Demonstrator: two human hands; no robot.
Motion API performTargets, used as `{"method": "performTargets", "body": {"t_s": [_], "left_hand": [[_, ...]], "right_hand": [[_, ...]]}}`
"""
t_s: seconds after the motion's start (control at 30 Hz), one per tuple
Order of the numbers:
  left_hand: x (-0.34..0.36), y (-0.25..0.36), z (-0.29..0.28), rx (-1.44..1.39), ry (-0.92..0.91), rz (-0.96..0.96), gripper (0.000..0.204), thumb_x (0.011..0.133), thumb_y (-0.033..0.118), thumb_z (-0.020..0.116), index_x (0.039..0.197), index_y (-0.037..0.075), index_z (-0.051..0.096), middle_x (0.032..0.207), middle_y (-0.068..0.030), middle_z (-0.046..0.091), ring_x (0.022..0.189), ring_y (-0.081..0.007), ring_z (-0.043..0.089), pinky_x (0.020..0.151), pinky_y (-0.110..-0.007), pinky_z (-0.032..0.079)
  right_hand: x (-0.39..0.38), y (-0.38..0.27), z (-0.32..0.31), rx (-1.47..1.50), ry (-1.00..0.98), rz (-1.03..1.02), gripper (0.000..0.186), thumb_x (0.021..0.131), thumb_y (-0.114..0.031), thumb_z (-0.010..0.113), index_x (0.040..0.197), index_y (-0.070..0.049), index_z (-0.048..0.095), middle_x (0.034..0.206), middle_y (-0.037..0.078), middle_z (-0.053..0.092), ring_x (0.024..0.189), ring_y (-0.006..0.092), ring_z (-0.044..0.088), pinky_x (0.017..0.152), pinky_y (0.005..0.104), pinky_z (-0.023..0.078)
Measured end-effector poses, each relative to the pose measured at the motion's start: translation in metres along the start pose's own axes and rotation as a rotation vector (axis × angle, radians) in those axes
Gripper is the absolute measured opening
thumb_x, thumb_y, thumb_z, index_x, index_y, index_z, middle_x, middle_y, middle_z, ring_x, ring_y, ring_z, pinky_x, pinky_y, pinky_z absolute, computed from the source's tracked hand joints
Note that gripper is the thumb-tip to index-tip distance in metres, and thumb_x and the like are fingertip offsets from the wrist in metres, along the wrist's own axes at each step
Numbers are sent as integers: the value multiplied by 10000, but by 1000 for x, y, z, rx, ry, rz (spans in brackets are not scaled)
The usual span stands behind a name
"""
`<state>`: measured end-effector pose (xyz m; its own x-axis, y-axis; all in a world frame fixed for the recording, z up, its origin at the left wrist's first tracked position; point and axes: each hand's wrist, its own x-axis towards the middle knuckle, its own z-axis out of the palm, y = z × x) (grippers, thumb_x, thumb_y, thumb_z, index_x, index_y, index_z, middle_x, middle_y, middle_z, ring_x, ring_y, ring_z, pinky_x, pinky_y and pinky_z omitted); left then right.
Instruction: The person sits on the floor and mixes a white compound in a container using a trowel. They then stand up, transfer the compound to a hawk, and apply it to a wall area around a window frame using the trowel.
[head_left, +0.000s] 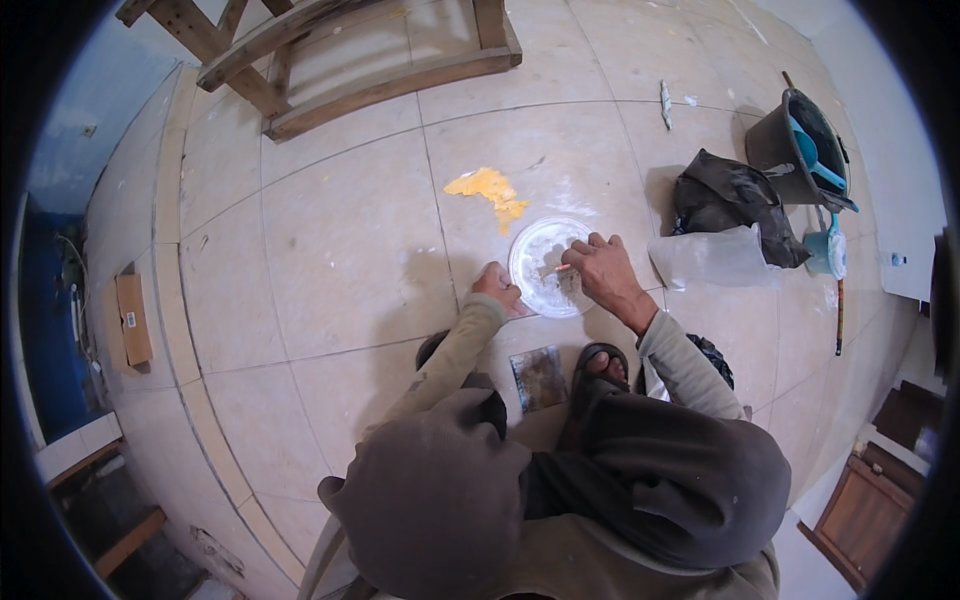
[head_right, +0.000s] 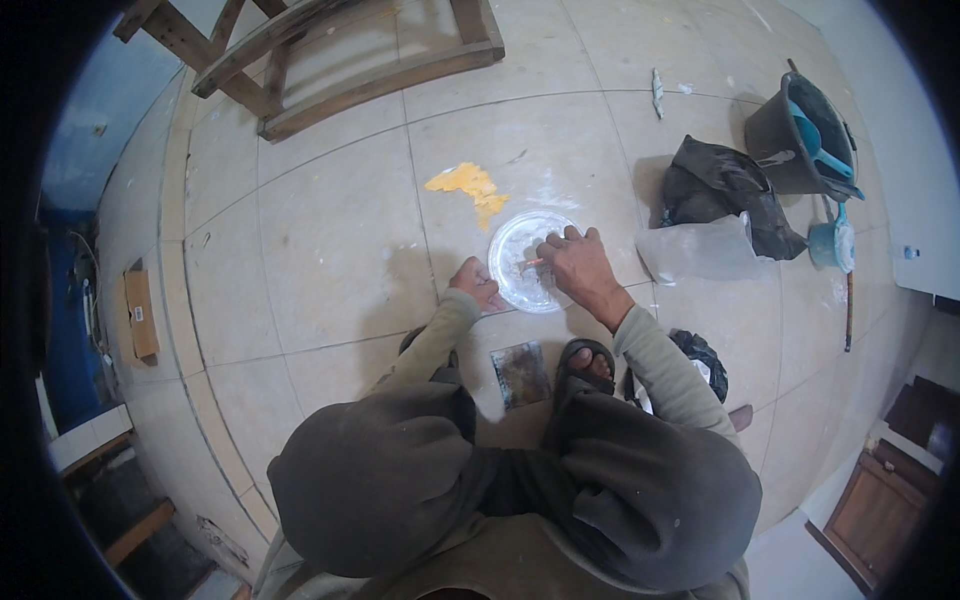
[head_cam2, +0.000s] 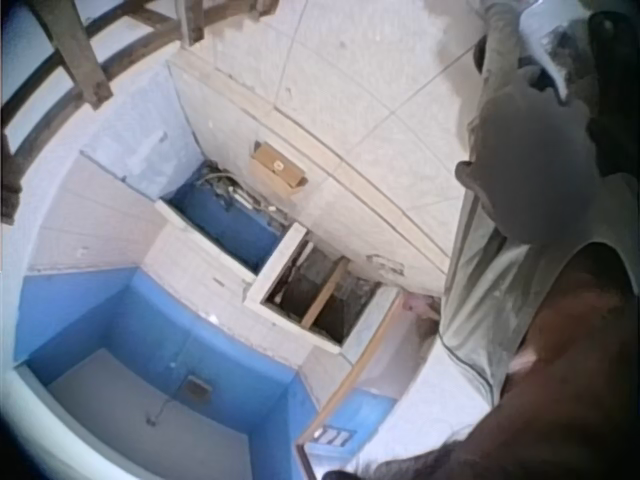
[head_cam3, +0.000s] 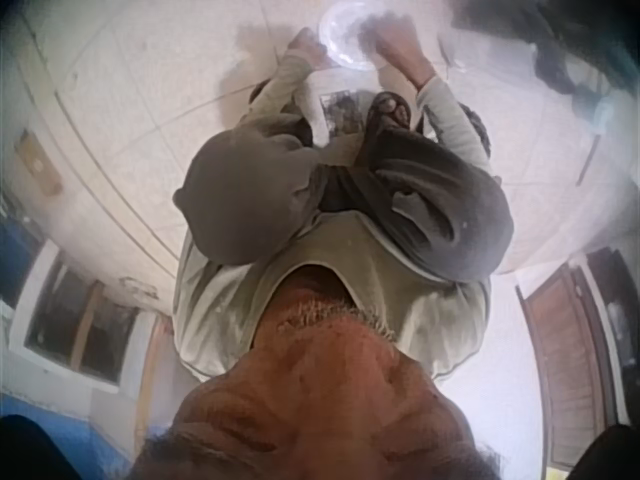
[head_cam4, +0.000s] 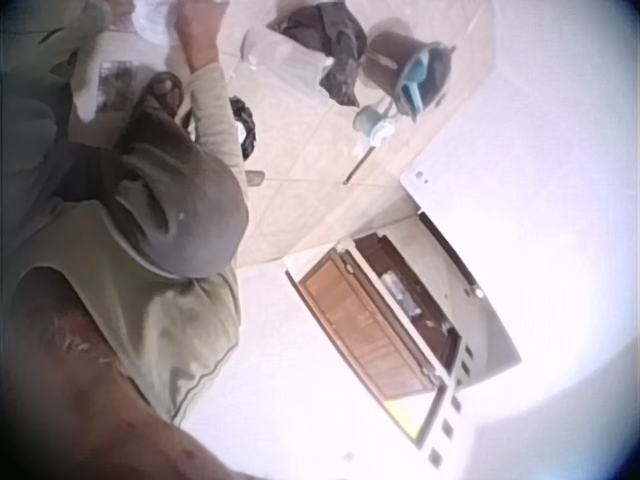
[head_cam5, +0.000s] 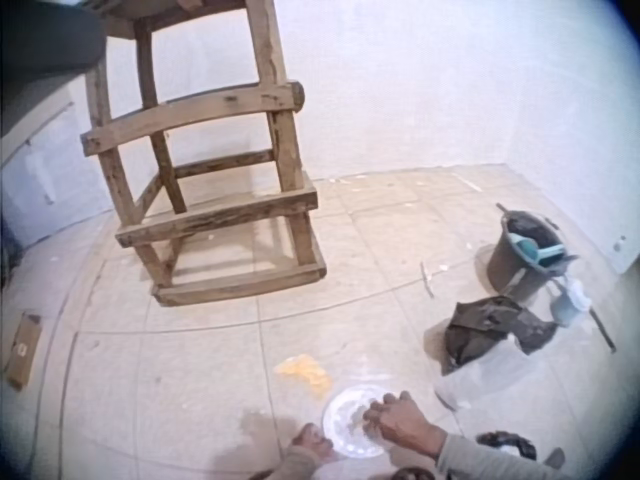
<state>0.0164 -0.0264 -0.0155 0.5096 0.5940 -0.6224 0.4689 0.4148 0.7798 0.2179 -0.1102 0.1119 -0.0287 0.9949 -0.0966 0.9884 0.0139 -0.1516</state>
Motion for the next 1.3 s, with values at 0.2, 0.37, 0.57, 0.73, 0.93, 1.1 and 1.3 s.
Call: {"method": "performTargets", "body": {"t_s": [0.2,0.37,0.57,0.73,0.93,1.1,1.3], "left_hand": [[-5,4,2,3,29,12,243,837,8,600,944,29,383,728,-145,613,580,-243,685,458,-338,559],[-9,10,0,-27,18,-19,242,836,5,600,944,28,385,728,-141,610,582,-241,687,452,-340,557],[-7,12,1,13,13,-4,240,832,-1,595,944,26,384,732,-146,616,581,-244,687,451,-337,557],[-1,2,-2,-21,11,4,244,803,-5,600,933,32,398,712,-143,608,562,-253,688,459,-348,570],[-3,6,0,-33,13,-13,240,805,-3,600,928,28,396,728,-143,612,571,-250,690,463,-348,572],[-7,14,-1,-7,-9,-34,243,842,-7,582,955,35,372,745,-152,625,601,-255,692,474,-356,569],[-3,5,1,-3,19,-36,257,839,-12,588,965,18,365,740,-168,613,592,-269,690,480,-370,579]], "right_hand": [[-8,13,-18,65,-37,-57,108,780,-112,590,865,-157,641,848,-8,612,899,198,571,730,384,412],[-10,14,-23,-43,-117,-276,73,794,-137,584,830,-159,643,842,-22,611,899,176,567,749,376,406],[2,11,-11,-81,-73,-315,55,801,-145,579,812,-152,632,847,-11,615,910,178,563,766,376,406],[5,10,-13,-43,27,-195,55,798,-136,581,815,-148,632,828,-8,610,901,187,563,753,377,403],[-5,15,-12,3,-61,-188,86,773,-127,599,848,-150,633,852,-12,608,902,195,564,732,386,403],[-5,16,-2,1,-1,-103,122,756,-115,613,872,-148,635,860,-5,609,882,207,570,720,390,407],[-10,16,-10,103,58,33,157,749,-80,605,895,-134,631,859,17,599,877,226,564,707,397,413]]}}
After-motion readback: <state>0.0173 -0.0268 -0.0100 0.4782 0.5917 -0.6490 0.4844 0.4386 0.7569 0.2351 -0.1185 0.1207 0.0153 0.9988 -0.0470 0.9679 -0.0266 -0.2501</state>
